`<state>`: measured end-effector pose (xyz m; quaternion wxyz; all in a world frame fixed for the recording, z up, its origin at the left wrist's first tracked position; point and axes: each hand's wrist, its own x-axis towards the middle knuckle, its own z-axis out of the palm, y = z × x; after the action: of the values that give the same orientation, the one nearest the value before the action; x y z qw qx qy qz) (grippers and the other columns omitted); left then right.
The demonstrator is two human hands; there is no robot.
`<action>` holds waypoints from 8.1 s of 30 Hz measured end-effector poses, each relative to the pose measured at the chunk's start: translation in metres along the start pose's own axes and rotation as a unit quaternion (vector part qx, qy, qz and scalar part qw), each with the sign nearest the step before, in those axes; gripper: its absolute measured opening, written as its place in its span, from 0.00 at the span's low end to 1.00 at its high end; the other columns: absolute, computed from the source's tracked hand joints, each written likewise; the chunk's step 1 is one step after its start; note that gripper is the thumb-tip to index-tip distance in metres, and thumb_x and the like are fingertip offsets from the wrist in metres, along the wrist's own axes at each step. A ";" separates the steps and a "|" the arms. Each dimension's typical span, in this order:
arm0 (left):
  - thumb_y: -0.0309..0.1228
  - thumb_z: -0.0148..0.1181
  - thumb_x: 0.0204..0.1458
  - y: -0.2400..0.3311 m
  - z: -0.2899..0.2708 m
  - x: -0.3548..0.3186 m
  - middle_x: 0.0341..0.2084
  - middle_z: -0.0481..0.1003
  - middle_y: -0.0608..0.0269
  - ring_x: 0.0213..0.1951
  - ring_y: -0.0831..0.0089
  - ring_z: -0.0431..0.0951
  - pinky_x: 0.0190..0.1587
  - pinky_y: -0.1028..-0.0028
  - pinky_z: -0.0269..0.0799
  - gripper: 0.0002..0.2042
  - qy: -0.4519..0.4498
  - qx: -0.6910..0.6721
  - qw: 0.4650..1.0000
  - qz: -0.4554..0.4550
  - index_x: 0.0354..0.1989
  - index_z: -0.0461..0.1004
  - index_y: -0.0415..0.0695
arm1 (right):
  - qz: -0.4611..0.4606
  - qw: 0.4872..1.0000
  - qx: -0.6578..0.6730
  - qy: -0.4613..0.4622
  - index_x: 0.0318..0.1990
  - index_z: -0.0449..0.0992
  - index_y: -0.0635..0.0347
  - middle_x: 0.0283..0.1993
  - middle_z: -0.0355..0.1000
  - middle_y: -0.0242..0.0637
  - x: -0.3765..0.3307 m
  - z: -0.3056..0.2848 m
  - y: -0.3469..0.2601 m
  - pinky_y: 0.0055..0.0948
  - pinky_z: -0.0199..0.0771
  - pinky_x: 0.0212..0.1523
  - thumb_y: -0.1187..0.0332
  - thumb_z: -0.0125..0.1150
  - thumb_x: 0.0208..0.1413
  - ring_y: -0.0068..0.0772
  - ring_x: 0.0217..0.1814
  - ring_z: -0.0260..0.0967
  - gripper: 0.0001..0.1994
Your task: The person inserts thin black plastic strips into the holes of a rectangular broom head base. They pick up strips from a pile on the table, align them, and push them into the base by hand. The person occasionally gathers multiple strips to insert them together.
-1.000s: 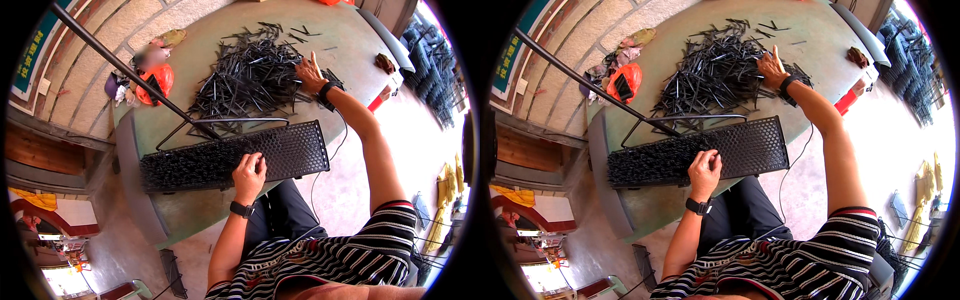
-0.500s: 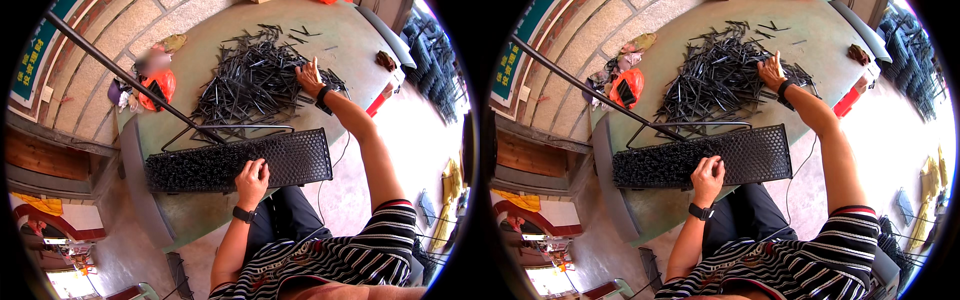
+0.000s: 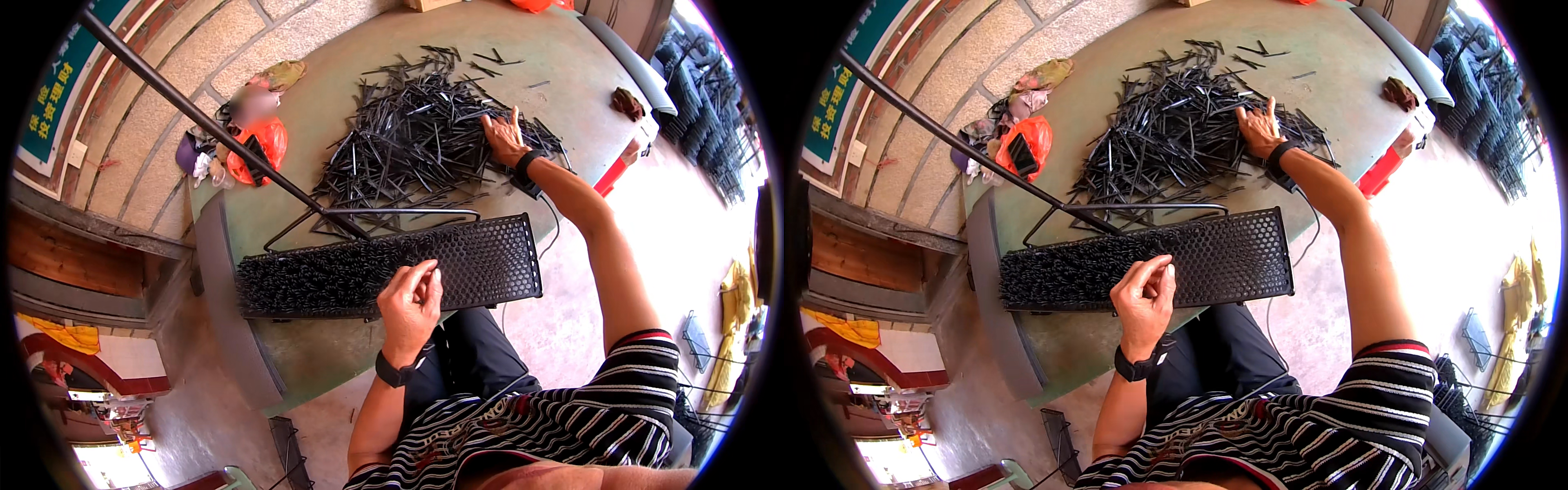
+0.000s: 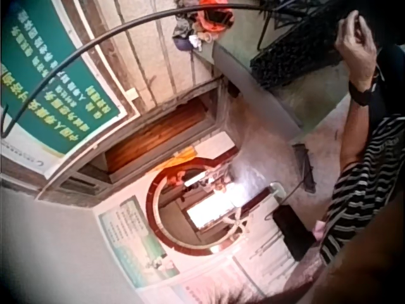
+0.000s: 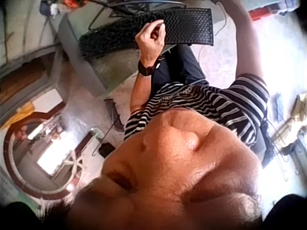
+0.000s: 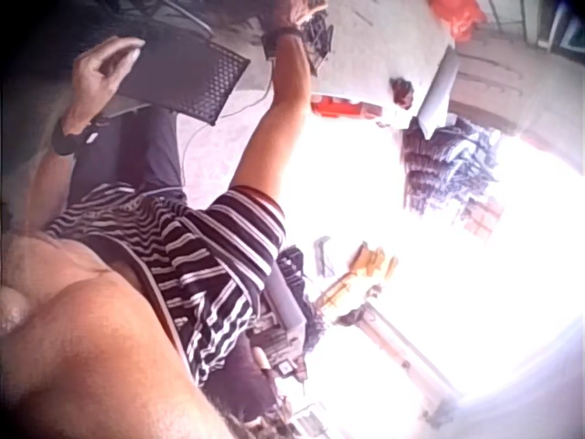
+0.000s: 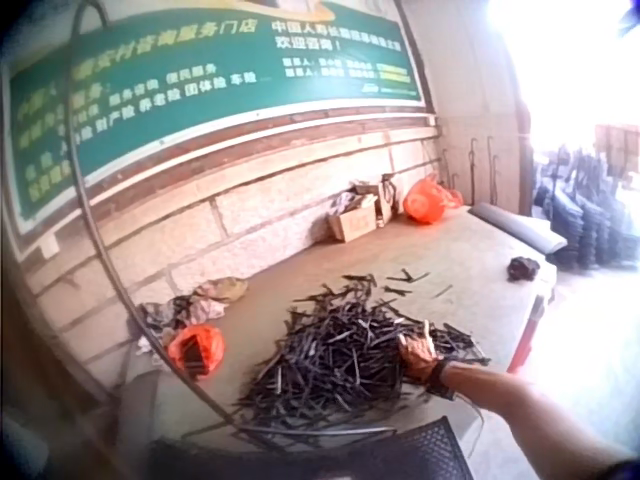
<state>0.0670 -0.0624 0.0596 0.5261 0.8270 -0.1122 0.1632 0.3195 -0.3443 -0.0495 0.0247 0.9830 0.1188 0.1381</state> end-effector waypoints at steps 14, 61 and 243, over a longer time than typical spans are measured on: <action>0.23 0.53 0.53 0.053 -0.004 0.024 0.39 0.75 0.56 0.37 0.71 0.77 0.41 0.76 0.73 0.15 -0.148 -0.482 0.811 -0.297 0.50 0.68 0.36 | -0.105 0.972 -0.164 -0.129 0.29 0.74 0.61 0.25 0.72 0.39 0.031 -0.031 -0.009 0.71 0.38 0.58 0.71 0.52 0.47 0.42 0.39 0.73 0.06; 0.37 0.59 0.44 -0.110 0.139 0.233 0.26 0.76 0.60 0.28 0.63 0.75 0.37 0.63 0.72 0.10 0.101 -0.657 0.658 -0.354 0.25 0.74 0.42 | -0.084 0.979 0.068 0.171 0.40 0.66 0.60 0.35 0.70 0.41 0.011 -0.086 -0.051 0.76 0.36 0.55 0.72 0.51 0.47 0.50 0.55 0.59 0.11; 0.18 0.59 0.45 -0.181 -0.197 -0.159 0.34 0.76 0.57 0.35 0.61 0.77 0.37 0.61 0.73 0.15 0.308 -0.574 0.642 -0.404 0.42 0.70 0.45 | -0.156 0.887 0.435 -0.002 0.27 0.69 0.64 0.26 0.68 0.48 -0.182 -0.059 -0.460 0.43 0.71 0.26 0.72 0.54 0.45 0.53 0.25 0.70 0.04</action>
<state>-0.0450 0.1949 -0.0754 0.9129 0.2243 0.3309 0.0828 0.0287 0.0590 -0.0786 -0.3837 0.8645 0.3183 0.0647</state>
